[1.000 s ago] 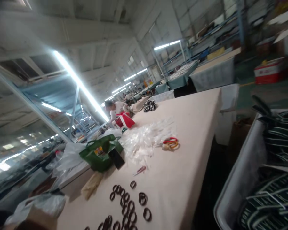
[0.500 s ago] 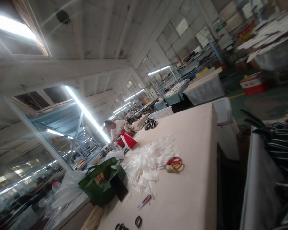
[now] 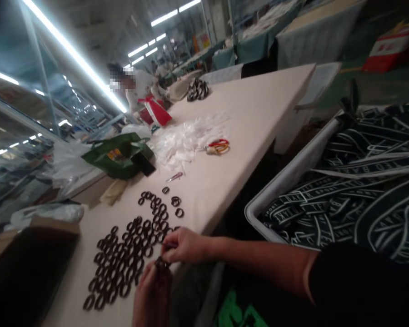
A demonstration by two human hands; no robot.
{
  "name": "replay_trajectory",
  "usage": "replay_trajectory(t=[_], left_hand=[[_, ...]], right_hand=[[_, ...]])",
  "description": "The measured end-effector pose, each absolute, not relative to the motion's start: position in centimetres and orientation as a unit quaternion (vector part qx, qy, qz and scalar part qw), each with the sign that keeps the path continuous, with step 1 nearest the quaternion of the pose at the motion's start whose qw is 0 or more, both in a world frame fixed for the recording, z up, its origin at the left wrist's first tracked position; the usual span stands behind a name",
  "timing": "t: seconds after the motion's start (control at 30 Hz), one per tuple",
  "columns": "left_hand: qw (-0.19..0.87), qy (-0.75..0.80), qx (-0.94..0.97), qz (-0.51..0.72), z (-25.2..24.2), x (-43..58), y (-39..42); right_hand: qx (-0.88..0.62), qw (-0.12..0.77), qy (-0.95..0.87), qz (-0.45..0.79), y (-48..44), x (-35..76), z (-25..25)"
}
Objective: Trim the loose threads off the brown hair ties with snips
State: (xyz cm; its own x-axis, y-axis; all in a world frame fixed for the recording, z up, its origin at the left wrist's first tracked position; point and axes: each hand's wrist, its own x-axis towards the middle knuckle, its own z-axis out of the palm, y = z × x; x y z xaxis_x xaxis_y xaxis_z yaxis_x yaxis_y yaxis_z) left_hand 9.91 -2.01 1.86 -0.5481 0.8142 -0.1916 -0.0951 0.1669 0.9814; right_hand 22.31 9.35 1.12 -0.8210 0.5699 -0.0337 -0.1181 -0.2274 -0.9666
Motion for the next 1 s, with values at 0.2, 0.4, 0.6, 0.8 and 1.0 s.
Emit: replay_trajectory(t=[0.2, 0.4, 0.6, 0.8, 1.0], left_hand=[[0.404, 0.632, 0.139, 0.647, 2.2, 10.1, -1.9], [0.402, 0.624, 0.115, 0.66, 2.6, 10.2, -2.2], [0.445, 0.578, 0.089, 0.678, 2.6, 10.4, -2.2], [0.522, 0.525, 0.034, 0.671, 2.8, 10.6, -2.4], [0.542, 0.516, -0.005, 0.664, 2.5, 11.3, -2.3]], right_hand=[[-0.208, 0.261, -0.646, 0.687, 9.8, 23.2, 1.7], [-0.174, 0.287, -0.774, 0.537, 10.1, 25.5, 2.4], [-0.164, 0.286, -0.81, 0.484, 10.0, 25.3, 2.4], [-0.13, 0.25, -0.781, 0.558, 10.1, 24.5, 1.4], [-0.107, 0.253, -0.756, 0.595, 10.0, 24.3, 1.5]])
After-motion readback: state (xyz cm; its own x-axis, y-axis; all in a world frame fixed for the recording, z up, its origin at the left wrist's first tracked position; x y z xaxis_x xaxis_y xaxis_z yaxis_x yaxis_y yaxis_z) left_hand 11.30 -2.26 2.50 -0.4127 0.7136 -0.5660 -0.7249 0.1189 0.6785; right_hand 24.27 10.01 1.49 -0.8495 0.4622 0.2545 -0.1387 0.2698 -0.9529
